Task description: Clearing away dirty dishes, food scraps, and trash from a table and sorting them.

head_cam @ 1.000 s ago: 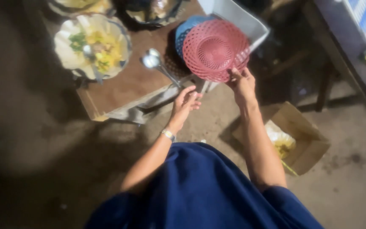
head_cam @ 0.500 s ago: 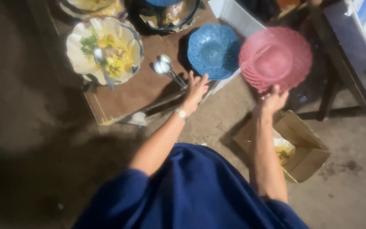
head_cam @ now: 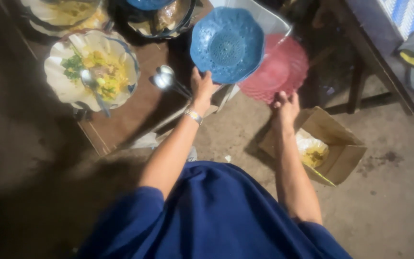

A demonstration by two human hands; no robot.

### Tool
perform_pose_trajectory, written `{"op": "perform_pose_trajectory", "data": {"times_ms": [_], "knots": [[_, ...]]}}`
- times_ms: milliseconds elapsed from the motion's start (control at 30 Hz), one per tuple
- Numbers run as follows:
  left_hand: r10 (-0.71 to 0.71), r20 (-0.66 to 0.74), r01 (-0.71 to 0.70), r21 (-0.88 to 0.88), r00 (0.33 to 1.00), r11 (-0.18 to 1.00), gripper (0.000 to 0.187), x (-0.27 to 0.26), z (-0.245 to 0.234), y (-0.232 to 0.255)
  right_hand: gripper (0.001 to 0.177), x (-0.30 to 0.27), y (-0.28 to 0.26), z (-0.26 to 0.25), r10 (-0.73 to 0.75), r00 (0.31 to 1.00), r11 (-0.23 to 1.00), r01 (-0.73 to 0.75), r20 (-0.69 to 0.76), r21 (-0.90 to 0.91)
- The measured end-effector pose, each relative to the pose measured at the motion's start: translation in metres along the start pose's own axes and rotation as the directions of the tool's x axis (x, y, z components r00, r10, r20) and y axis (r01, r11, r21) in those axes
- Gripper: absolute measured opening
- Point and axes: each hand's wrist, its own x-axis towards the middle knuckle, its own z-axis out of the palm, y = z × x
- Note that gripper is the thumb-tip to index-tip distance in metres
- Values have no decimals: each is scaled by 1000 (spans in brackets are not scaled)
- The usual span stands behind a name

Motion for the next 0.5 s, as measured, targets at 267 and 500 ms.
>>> {"op": "perform_pose_trajectory", "data": {"times_ms": [267, 500], "knots": [[16, 51, -30, 294, 999, 955, 35, -22, -19, 19, 39, -3, 28, 73, 294, 931, 956, -285, 217, -71], [-26, 42, 6, 417, 999, 909, 48, -15, -42, -5, 46, -6, 37, 92, 355, 882, 917, -265, 309, -298]]}}
